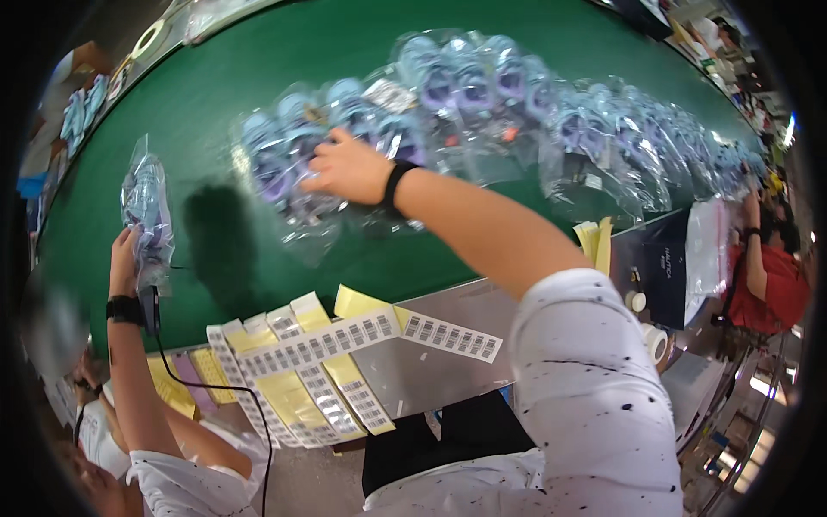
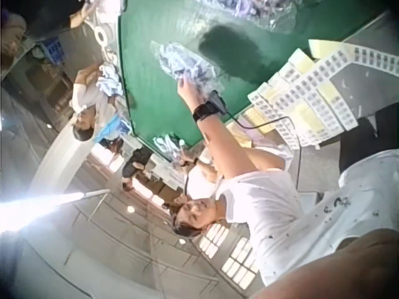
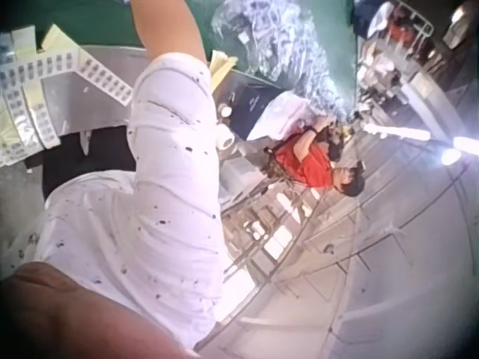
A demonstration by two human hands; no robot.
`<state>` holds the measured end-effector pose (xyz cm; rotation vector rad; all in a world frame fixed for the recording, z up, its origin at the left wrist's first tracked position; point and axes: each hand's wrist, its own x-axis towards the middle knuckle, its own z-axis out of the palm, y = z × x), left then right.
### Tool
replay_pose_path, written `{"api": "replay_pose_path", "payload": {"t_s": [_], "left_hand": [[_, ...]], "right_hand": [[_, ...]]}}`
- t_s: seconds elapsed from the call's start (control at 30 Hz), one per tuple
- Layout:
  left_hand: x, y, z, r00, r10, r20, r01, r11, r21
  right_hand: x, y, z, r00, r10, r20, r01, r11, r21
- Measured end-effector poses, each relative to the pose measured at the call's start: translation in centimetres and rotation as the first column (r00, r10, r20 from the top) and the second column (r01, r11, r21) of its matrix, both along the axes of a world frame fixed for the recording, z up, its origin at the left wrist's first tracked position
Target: The person peels yellow barcode stickers from a sheet and applies them to clear plastic bags containing pairs of slippers. They handle the bags one at a time, placing the sticker on the packaging and moving the labeled item to a growing pile on the green table.
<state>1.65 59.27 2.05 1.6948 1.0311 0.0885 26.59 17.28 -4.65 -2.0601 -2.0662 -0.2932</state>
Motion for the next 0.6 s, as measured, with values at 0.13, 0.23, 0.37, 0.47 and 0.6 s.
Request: {"api": "replay_pose_path", "payload": {"t_s": [0.13,0.23,0.37,0.47,0.6], "left_hand": [[-2.6,-11.0,10.5,0.994,-0.109,-0.018,0.11,0.993,0.051],[-6.8,-19.8,15.0,0.973,-0.144,-0.182,0.171,0.975,0.141],[-8.6,-32.5,16.4,0.994,-0.087,-0.059,0.038,0.819,-0.572],[-7.5,-41.5,13.7,0.952,-0.297,0.074,0.303,0.881,-0.363],[-5.2,-52.0,9.3,0.945,-0.255,0.206,0.302,0.921,-0.247]], "right_hand": [[3.5,-5.1,0.7,0.997,-0.021,-0.068,0.014,0.995,-0.102],[5.2,-7.1,1.0,0.998,-0.038,-0.05,0.029,0.985,-0.169],[7.9,-13.1,2.7,0.978,-0.208,-0.011,0.2,0.951,-0.236],[6.6,-15.3,4.7,0.938,-0.302,-0.172,0.245,0.926,-0.289],[5.0,-19.0,7.3,0.857,-0.361,-0.369,0.273,0.924,-0.268]]}}
